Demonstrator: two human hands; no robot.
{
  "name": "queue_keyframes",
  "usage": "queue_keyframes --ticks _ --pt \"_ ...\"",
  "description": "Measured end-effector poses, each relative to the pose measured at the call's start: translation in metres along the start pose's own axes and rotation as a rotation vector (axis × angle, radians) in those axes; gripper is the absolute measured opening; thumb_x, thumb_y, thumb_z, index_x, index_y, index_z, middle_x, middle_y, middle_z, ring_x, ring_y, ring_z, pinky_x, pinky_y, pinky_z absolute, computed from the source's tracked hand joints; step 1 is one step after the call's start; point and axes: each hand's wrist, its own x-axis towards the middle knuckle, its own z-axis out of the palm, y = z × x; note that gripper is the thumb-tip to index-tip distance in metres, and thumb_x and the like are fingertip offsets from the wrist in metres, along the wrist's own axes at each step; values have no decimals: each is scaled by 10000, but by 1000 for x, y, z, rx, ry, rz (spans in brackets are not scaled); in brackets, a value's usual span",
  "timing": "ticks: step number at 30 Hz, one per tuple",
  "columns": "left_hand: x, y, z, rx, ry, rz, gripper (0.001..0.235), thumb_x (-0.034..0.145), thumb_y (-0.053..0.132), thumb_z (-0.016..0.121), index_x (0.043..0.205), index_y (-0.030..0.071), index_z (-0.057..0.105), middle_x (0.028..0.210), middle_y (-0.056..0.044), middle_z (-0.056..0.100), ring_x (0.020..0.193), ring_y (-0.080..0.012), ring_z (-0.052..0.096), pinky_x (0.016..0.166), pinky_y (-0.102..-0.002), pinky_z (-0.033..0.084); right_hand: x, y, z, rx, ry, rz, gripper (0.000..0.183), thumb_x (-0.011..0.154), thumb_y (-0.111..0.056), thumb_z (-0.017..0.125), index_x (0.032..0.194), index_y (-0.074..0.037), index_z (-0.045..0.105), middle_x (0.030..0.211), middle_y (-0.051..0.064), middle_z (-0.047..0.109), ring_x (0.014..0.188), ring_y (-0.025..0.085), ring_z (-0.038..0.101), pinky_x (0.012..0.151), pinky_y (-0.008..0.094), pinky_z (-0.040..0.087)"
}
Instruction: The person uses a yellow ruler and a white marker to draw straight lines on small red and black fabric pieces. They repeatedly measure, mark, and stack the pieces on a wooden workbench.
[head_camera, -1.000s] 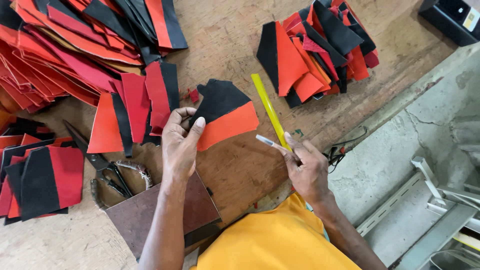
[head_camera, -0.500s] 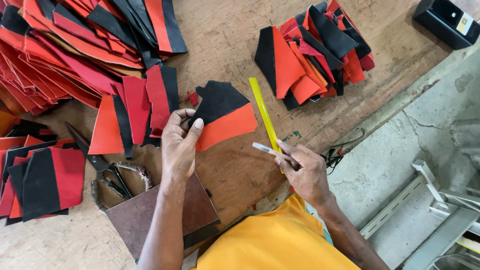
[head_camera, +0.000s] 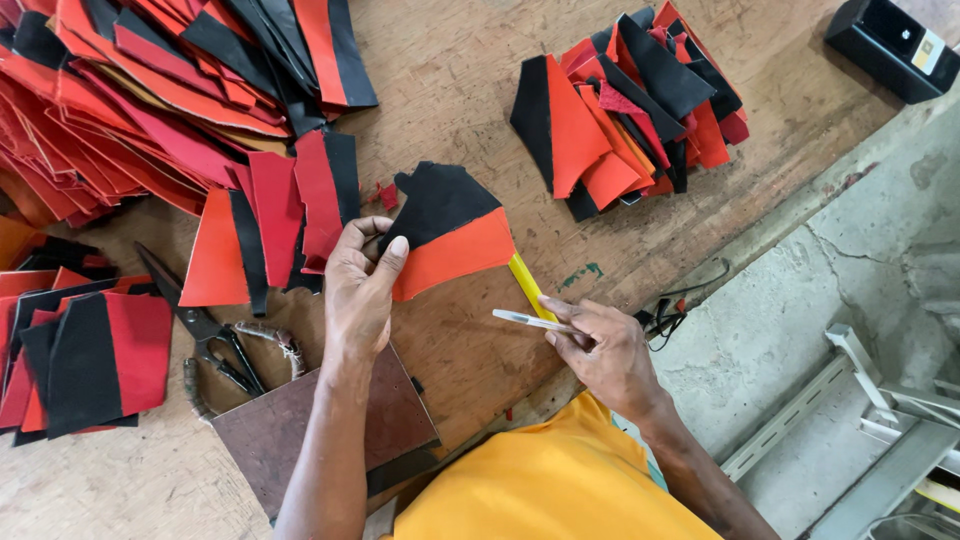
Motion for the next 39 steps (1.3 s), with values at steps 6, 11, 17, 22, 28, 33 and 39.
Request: queue_keyframes --ticks 6,11,17,22,28,33,39 --pt "0 2 0 -14 -17 3 222 997 8 668 1204 21 588 1003 -12 657 916 -55 580 863 -200 487 1 -1 3 -10 51 -16 516 789 -58 824 1290 -92 704 650 25 422 561 130 422 513 315 398" --pt "0 1 0 -10 -18 0 218 994 9 662 1197 22 585 1009 -14 665 924 -53 590 870 -200 493 0 0 2 -42 13 -5 536 788 -71 829 1309 -117 710 643 39 392 570 138 415 528 314 400" --pt "-5 17 8 194 -45 35 210 985 15 687 1181 30 613 1000 -12 654 911 -71 578 834 -219 484 -4 9 4 82 110 -64 422 851 -178 795 1253 -87 706 905 -90 588 640 77 432 541 256 411" --pt "-19 33 22 938 129 563 283 925 50 764 1166 22 618 1053 -94 641 950 -196 632 861 -307 524 -21 28 1 211 231 235 237 973 -275 694 937 -51 626 683 -36 397 596 79 361 500 277 309" --pt "-17 33 29 967 202 625 209 1003 -12 718 1182 5 611 1144 -124 625 953 -236 610 849 -338 533 -29 48 4 187 290 182 302 1085 -275 571 895 -44 534 707 -24 434 641 103 398 577 294 374" --pt "-16 27 26 916 210 545 196 1004 -43 674 1183 7 613 1135 -127 623 925 -217 622 834 -324 546 -35 40 6 149 298 118 372 1004 -280 712 867 -47 456 777 42 459 714 144 441 639 319 425" --pt "-16 27 26 964 192 571 180 993 -68 671 1154 3 629 1112 -122 633 968 -233 630 860 -338 548 -36 12 15 17 269 1 347 841 -187 836 935 -31 541 942 76 618 821 147 620 714 337 546"
